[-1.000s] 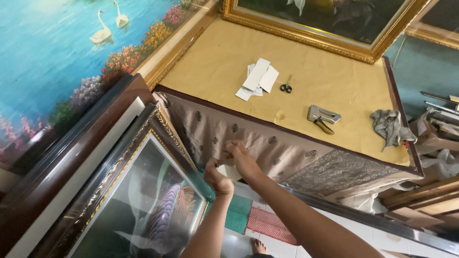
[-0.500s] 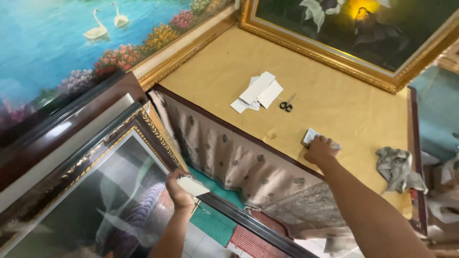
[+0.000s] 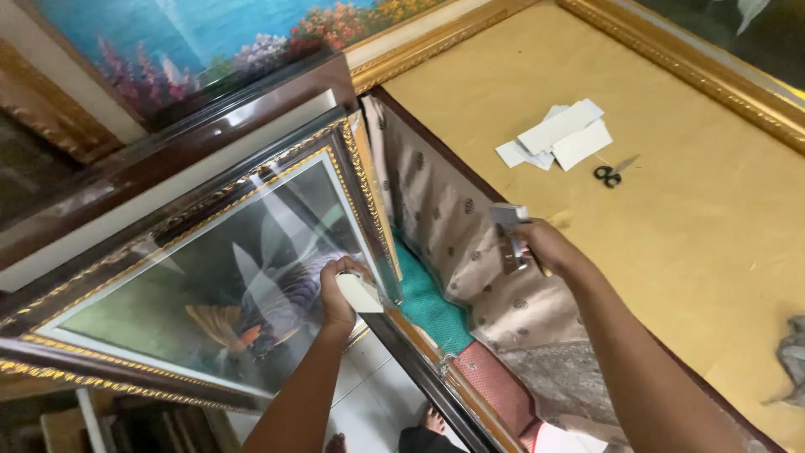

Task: The person staples white paper strips to the back of a framed artwork using a handheld stapler. They position the frame on a workbench, apply staples along the edges, and move the frame to different positions to continue the process.

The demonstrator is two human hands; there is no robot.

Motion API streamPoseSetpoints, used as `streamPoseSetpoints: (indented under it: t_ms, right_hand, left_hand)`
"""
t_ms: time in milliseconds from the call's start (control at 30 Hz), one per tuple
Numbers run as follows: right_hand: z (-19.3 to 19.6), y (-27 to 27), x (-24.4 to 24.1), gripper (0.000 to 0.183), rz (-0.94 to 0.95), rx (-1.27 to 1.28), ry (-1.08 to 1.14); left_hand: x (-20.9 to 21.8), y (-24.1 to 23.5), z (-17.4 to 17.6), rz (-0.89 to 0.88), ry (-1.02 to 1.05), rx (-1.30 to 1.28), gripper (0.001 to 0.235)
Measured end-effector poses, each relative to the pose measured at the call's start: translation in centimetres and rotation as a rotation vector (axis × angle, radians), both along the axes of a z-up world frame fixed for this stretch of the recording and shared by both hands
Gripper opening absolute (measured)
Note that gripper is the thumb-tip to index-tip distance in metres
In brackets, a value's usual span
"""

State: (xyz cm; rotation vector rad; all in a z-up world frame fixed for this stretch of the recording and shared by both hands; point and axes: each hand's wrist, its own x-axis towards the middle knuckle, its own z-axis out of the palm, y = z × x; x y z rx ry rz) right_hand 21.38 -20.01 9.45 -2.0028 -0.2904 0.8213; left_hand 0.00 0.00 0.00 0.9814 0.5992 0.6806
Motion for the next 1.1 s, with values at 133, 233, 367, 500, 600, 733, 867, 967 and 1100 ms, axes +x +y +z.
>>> streamPoseSetpoints:
  t_ms: [133,233,367,500,600,733,867,967,1100]
  right_hand:
    - [1.1,4.9,-7.0,0.034,0.177,0.135,0.342]
    - [-2.0,7.4,-10.6,0.039,0.210,0.156,0.547]
    - [-4.2,9.7,-15.2,0.054,0.351,0.135,0.846]
    - [-11.2,9.8,-16.6,0.061,0.444,0.056,0.949]
    - [-12.1,10.6,-18.4,0.060,0.468,0.012,0.963]
    - [-15.2,11.7,-20.4,0.065,0.514,-0.036,0.925]
    - [-14.9,12.2,-22.7,0.067,0.512,-0.057,0.919]
    - [-15.9,12.5,-23.8,0.060,0.492,-0.062,0.889]
    - [-4.1,13.0,-28.9,0.049,0.350,-0.036,0.777]
  left_hand:
    - [-3.1,0.3,-0.3,0.034,0.024,-0.031,0.045]
    - [-5.8,2.0,-4.7,0.012,-0.048,-0.038,0.051]
    - [-9.2,2.5,-4.5,-0.026,-0.130,-0.086,0.050]
    - [-12.7,2.9,-5.9,-0.028,-0.224,-0.147,0.052]
    - [-15.3,3.5,-7.1,-0.059,-0.277,-0.179,0.049]
    - [-17.5,3.7,-6.3,-0.059,-0.249,-0.169,0.047]
    - [-18.7,4.1,-7.1,-0.075,-0.283,-0.166,0.047]
    - [-19.4,4.2,-7.3,-0.075,-0.285,-0.155,0.046]
    - [-20.1,3.9,-7.0,-0.047,-0.278,-0.145,0.047]
